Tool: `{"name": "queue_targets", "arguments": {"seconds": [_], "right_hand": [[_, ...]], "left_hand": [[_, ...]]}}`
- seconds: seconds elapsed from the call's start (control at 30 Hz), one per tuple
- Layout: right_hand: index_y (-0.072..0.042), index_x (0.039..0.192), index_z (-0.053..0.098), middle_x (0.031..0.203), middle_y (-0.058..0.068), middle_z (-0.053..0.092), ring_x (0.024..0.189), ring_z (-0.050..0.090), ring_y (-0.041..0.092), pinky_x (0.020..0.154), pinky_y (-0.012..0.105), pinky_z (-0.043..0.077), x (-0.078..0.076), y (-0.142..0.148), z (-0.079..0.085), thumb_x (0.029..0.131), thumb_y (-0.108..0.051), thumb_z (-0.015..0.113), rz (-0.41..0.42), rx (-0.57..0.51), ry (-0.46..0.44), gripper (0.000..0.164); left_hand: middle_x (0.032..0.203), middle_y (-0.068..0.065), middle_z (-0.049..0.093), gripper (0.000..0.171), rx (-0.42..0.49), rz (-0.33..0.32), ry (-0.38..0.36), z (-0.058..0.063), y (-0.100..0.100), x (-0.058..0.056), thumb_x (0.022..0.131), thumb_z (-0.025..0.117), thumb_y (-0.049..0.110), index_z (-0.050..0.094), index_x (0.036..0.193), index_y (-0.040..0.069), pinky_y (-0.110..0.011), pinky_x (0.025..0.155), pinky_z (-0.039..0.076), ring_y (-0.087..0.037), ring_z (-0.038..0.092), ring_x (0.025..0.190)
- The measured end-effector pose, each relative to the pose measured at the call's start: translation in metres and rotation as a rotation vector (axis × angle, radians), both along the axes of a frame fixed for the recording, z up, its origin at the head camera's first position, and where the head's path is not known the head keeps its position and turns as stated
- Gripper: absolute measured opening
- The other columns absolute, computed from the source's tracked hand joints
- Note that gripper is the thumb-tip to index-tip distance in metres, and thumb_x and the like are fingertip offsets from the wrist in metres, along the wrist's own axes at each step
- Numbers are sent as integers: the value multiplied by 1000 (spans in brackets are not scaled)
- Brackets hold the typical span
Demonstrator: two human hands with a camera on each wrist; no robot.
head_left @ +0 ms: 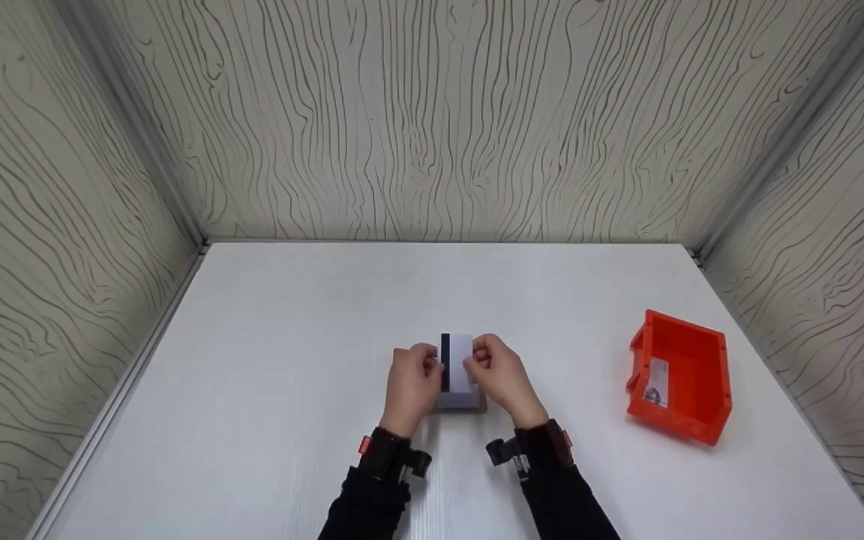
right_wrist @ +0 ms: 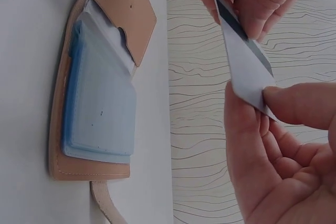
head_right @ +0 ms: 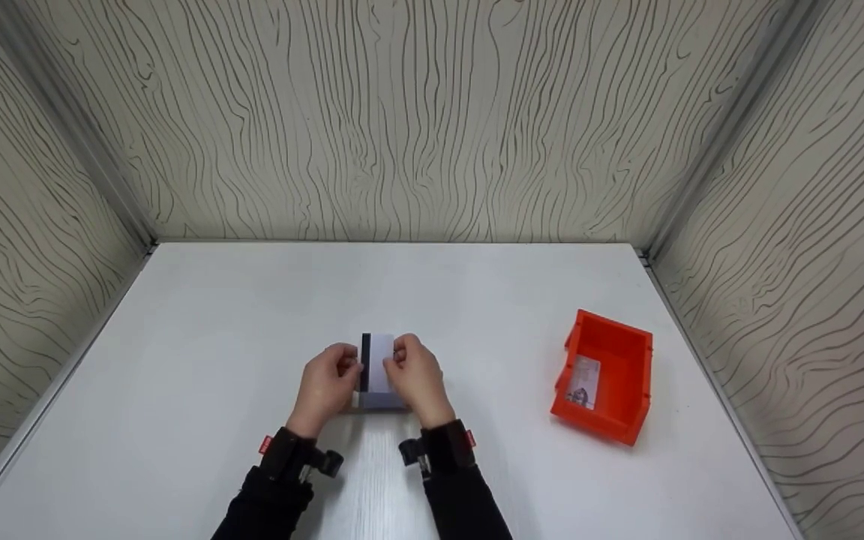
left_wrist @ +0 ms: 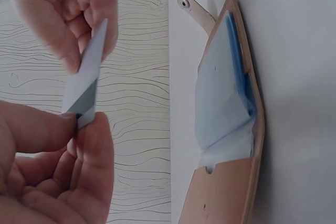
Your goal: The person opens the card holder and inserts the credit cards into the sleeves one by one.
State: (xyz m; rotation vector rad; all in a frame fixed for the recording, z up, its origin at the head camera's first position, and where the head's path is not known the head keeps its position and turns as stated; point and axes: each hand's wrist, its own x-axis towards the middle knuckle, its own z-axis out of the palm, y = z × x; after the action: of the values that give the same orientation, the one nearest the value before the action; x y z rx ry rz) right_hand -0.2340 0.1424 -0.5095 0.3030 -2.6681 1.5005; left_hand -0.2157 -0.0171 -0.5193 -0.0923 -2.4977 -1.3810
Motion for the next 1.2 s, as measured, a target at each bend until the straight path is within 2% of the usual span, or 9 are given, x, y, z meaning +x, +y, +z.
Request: {"name": "queue_targets", "arguments": {"seconds": [0.27, 0.43, 0.67, 0.87, 1.0, 1.2], "right_hand": [[3, 111, 60, 85, 6, 62, 73, 62, 18, 63, 30, 51, -4, 2, -2, 89, -5, 66, -15, -14, -30, 23], [3, 109, 61, 81, 4, 60, 70, 62, 16, 61, 30, 52, -7, 5, -4, 89, -4, 66, -26, 6, -12, 22], [3, 107, 62, 80, 3, 59, 72, 57, 16, 63, 32, 49, -11, 9, -12, 89, -7, 66, -48, 120, 14, 21], [3, 103, 63, 79, 3, 60, 71, 58, 19, 64, 35, 49, -13, 11, -21, 90, -8, 66, -53, 194, 32, 18], [4, 102, 64, 79, 3, 59, 71, 56, 18, 67, 37, 47, -13, 12, -26, 90, -9, 66, -47, 233, 13, 17], [3, 100, 64, 81, 5, 61, 74, 57, 20, 70, 38, 48, -16, 12, -32, 88, -9, 66, -59, 280, -40, 17]], "left_hand": [[83, -4, 64, 18, 119, 11, -29, 4, -3, 1, 87, 69, -3, 68, 105, -4, -32, 68, 51, -14, 57, 74], [83, -4, 64, 18, 112, 33, -19, 3, -7, -1, 87, 69, -3, 69, 104, -4, -33, 68, 50, -15, 57, 74], [85, -4, 64, 18, 127, 59, -87, -2, -13, -4, 89, 67, -2, 68, 106, -3, -32, 68, 51, -15, 57, 75], [85, -6, 65, 18, 106, 89, -90, -9, -17, -6, 88, 67, -2, 68, 105, -5, -35, 71, 52, -17, 58, 76], [83, -6, 65, 16, 91, 103, -68, -14, -20, -6, 86, 67, -3, 69, 102, -5, -38, 72, 52, -19, 58, 76], [82, -7, 66, 15, 84, 123, -92, -22, -22, -8, 85, 67, -3, 69, 100, -4, -38, 71, 52, -19, 59, 75]]}}
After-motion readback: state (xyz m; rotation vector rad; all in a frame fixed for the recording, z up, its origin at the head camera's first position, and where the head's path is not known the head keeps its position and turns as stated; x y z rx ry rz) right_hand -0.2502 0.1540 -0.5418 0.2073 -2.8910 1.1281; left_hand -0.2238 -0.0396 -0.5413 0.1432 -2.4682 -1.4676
